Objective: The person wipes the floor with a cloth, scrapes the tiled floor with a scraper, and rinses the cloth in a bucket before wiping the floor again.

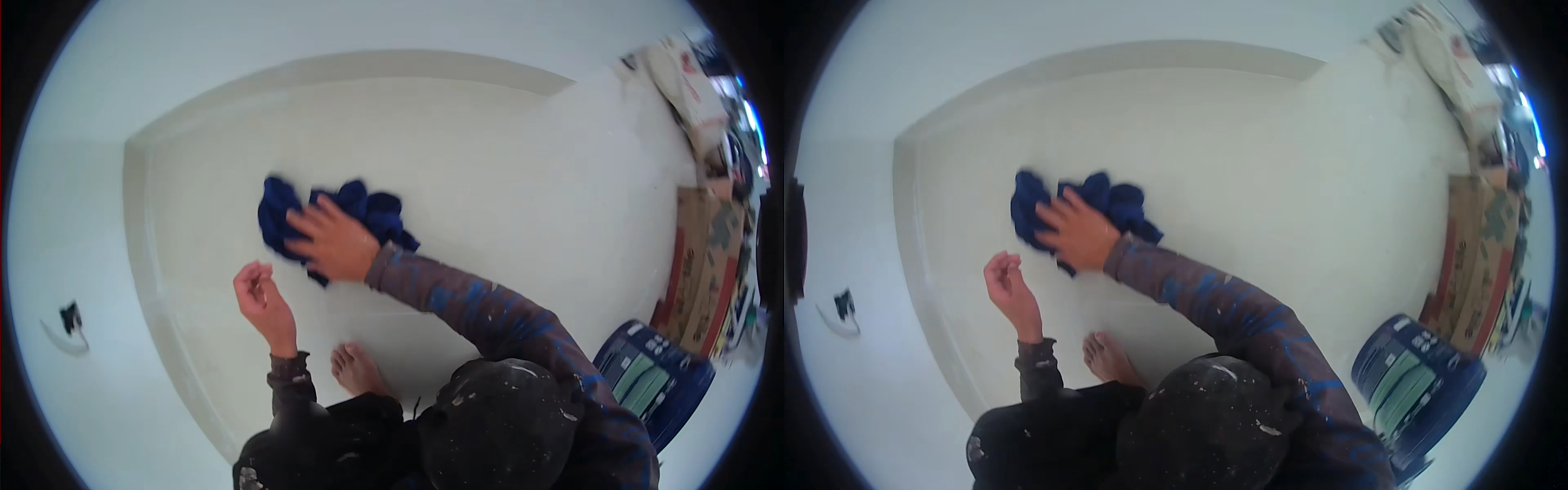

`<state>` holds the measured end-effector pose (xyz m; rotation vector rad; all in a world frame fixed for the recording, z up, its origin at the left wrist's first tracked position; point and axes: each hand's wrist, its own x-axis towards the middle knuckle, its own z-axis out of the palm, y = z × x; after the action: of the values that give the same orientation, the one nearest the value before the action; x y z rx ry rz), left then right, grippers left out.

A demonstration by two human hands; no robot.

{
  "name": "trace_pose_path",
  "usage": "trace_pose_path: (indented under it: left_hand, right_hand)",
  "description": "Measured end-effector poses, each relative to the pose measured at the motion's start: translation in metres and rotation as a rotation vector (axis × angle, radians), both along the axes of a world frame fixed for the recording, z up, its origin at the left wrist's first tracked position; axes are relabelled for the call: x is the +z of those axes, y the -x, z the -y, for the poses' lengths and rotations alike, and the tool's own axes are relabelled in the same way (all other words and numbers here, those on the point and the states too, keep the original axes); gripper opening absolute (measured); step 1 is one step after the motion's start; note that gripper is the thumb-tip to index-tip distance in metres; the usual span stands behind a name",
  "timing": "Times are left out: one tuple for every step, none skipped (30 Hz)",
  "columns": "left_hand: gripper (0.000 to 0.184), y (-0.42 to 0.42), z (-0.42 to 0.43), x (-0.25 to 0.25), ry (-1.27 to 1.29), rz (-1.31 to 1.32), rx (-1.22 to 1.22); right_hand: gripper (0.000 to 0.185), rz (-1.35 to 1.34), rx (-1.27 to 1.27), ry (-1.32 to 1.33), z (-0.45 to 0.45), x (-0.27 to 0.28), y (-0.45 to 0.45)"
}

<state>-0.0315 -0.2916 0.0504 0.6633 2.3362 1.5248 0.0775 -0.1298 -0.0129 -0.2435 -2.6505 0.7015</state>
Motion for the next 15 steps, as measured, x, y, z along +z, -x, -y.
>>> trace_pose_path:
  left_hand:
    - [0.019, 0.002, -0.006, -0.002, -0.001, -0.045, -0.019]
    - [0.023, 0.008, -0.007, -0.003, 0.072, -0.101, -0.102]
    - [0.026, 0.007, -0.012, -0.010, 0.121, -0.150, -0.214]
    - [0.030, -0.005, -0.026, -0.010, 0.200, -0.309, -0.352]
    - [0.034, -0.015, -0.035, -0.006, 0.261, -0.483, -0.497]
    - [0.040, -0.015, -0.041, -0.009, 0.346, -0.521, -0.700]
    - [0.041, -0.023, -0.046, 0.000, 0.468, -0.663, -0.892]
    - [0.040, -0.013, -0.051, -0.003, 0.478, -0.713, -0.984]
    - [0.039, -0.002, -0.054, -0.005, 0.502, -0.766, -1.052]
    - [0.042, 0.021, -0.063, -0.009, 0.586, -0.591, -1.158]
    - [0.046, 0.044, -0.072, -0.010, 0.679, -0.410, -1.239]
    - [0.046, 0.040, -0.083, 0.005, 0.764, -0.351, -1.300]
    - [0.045, 0.023, -0.090, 0.023, 0.830, -0.352, -1.359]
    - [0.045, 0.007, -0.088, 0.047, 0.875, -0.372, -1.420]
    - [0.045, -0.008, -0.087, 0.065, 0.907, -0.391, -1.483]
  right_hand:
    - [0.051, -0.009, 0.049, 0.051, 0.006, 0.005, -0.012]
    - [0.046, -0.012, 0.130, 0.120, 0.007, 0.009, -0.025]
    - [0.045, -0.057, 0.191, 0.307, 0.002, 0.019, -0.047]
    - [0.045, -0.109, 0.191, 0.424, 0.003, 0.018, -0.067]
    - [0.046, -0.178, 0.174, 0.546, 0.006, 0.015, -0.090]
    - [0.046, -0.160, 0.079, 0.748, 0.002, 0.033, -0.117]
    - [0.047, -0.181, -0.012, 0.949, -0.002, 0.056, -0.148]
    - [0.047, -0.208, -0.158, 0.917, -0.011, 0.075, -0.183]
    - [0.048, -0.228, -0.218, 1.129, -0.018, 0.096, -0.223]
    - [0.049, -0.261, -0.240, 1.347, -0.019, 0.122, -0.260]
    - [0.049, -0.293, -0.303, 1.330, -0.015, 0.154, -0.298]
    - [0.050, -0.348, -0.489, 1.401, -0.004, 0.191, -0.335]
    - [0.051, -0.412, -0.670, 1.468, 0.012, 0.227, -0.364]
    - [0.055, -0.572, -0.745, 1.498, 0.040, 0.274, -0.381]
    - [0.055, -0.610, -0.785, 1.478, 0.063, 0.307, -0.396]
